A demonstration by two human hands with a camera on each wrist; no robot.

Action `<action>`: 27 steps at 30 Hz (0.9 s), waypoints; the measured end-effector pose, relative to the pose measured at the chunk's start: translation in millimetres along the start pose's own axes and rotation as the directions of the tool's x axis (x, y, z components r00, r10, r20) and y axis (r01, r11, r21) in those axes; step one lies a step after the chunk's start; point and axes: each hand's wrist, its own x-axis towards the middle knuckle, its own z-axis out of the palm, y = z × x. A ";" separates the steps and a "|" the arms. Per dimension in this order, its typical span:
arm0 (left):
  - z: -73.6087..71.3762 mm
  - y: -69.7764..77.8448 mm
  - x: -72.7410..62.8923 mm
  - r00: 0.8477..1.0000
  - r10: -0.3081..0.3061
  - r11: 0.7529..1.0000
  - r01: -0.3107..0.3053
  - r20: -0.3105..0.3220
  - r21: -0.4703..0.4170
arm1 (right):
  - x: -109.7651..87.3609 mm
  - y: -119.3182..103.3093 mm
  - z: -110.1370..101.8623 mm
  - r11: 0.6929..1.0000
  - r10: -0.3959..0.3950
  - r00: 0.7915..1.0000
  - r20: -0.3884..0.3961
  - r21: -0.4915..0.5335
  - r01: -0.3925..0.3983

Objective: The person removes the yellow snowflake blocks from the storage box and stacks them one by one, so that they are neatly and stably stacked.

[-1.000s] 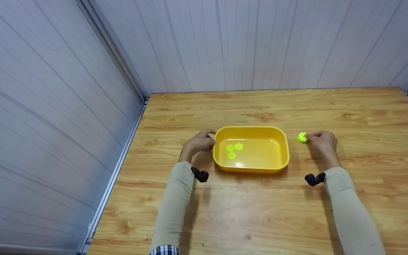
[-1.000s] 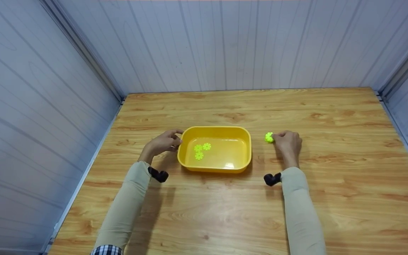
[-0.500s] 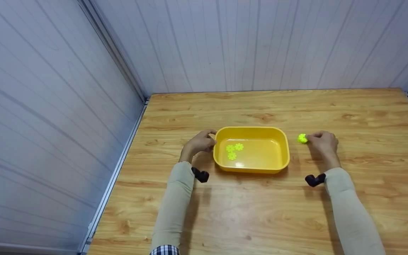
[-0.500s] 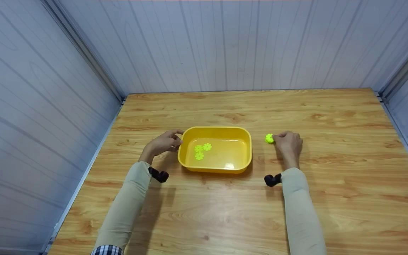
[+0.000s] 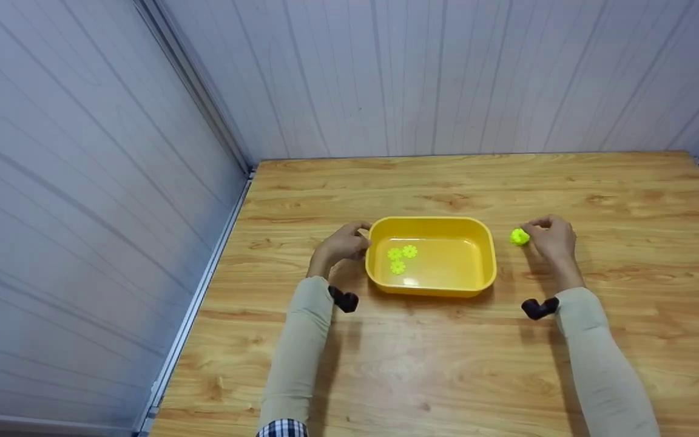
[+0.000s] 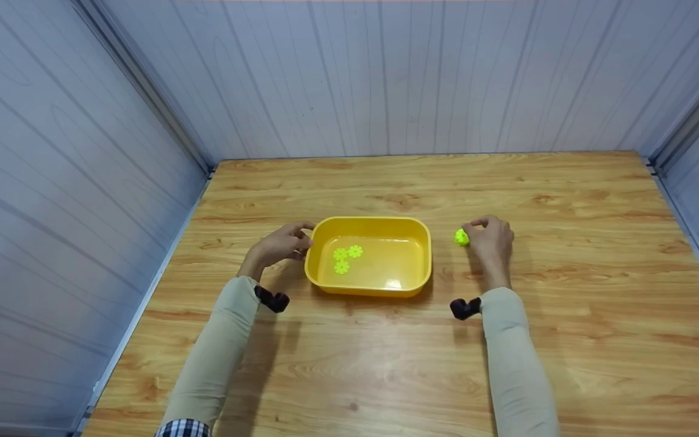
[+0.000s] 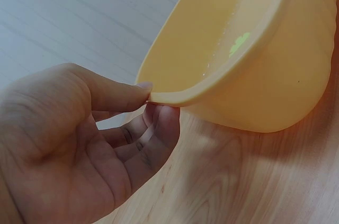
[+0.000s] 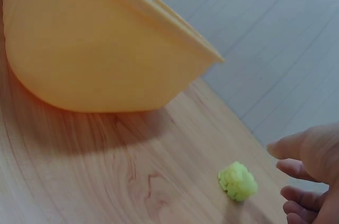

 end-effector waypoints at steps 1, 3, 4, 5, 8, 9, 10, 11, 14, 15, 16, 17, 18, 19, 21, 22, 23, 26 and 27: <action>-0.1 -0.2 0.2 1.000 -0.001 1.000 0.001 0.000 0.003 | -0.6 -2.2 0.2 1.000 -0.005 1.000 0.004 0.009 0.005; -0.3 -0.4 0.2 1.000 -0.001 1.000 0.001 0.001 0.007 | -2.0 -7.0 0.4 1.000 -0.019 1.000 0.012 0.020 0.018; -0.3 -0.4 0.0 1.000 0.001 1.000 -0.001 0.003 0.007 | -2.6 -9.4 0.6 0.999 -0.026 1.000 0.015 0.025 0.026; -0.5 -0.4 0.0 1.000 0.002 1.000 -0.002 0.005 0.006 | -3.4 -11.8 0.9 0.999 -0.036 0.999 0.018 0.029 0.036; -0.6 0.0 -0.9 1.000 0.004 1.000 -0.004 0.006 0.009 | -5.7 -18.4 2.0 0.997 -0.062 0.998 0.029 0.043 0.061; -0.6 0.3 -1.2 1.000 0.006 1.000 -0.006 0.006 0.012 | -6.6 -20.7 2.6 0.997 -0.069 0.997 0.034 0.048 0.067; -0.5 0.6 -1.5 1.000 0.007 1.000 -0.007 0.006 0.012 | -7.3 -22.9 3.4 0.996 -0.074 0.996 0.039 0.052 0.072; -0.5 0.7 -1.8 1.000 0.008 1.000 -0.008 0.005 0.014 | -8.0 -25.0 4.4 0.995 -0.082 0.996 0.044 0.055 0.080; -0.5 1.5 -2.6 1.000 0.012 1.000 -0.012 0.004 0.013 | -9.4 -32.2 8.4 0.992 -0.113 0.992 0.053 0.060 0.110; -0.6 1.7 -2.6 1.000 0.014 1.000 -0.014 0.006 0.008 | -9.8 -34.8 10.1 0.990 -0.128 0.990 0.056 0.062 0.125; -0.7 1.8 -2.9 1.000 0.015 1.000 -0.015 0.007 0.004 | -10.2 -37.3 12.1 0.988 -0.142 0.988 0.060 0.064 0.138; -0.7 1.8 -3.0 1.000 0.017 1.000 -0.017 0.008 0.001 | -10.9 -40.0 14.1 0.986 -0.160 0.985 0.065 0.064 0.155; -0.8 1.8 -3.1 1.000 0.018 1.000 -0.018 0.008 -0.001 | -11.7 -42.7 16.1 0.984 -0.171 0.983 0.072 0.066 0.166; -0.8 1.8 -3.2 1.000 0.019 1.000 -0.019 0.008 0.000 | -12.5 -45.2 18.4 0.981 -0.185 0.980 0.077 0.064 0.181; -0.8 1.8 -3.5 1.000 0.019 1.000 -0.019 0.007 0.006 | -14.5 -50.3 22.9 0.977 -0.209 0.974 0.089 0.060 0.204; -0.7 1.8 -3.4 1.000 0.017 1.000 -0.017 0.004 0.013 | -15.7 -53.0 25.1 0.975 -0.218 0.972 0.094 0.060 0.213; -0.6 1.4 -3.1 1.000 0.017 1.000 -0.017 0.004 0.015 | -16.6 -55.3 27.5 0.973 -0.227 0.969 0.097 0.057 0.222; -0.2 0.9 -2.1 1.000 0.014 1.000 -0.014 0.004 0.022 | -19.9 -62.0 33.6 0.969 -0.244 0.964 0.109 0.059 0.239; -0.1 0.7 -1.8 1.000 0.014 1.000 -0.014 0.005 0.023 | -21.0 -63.8 35.4 0.969 -0.246 0.963 0.114 0.060 0.240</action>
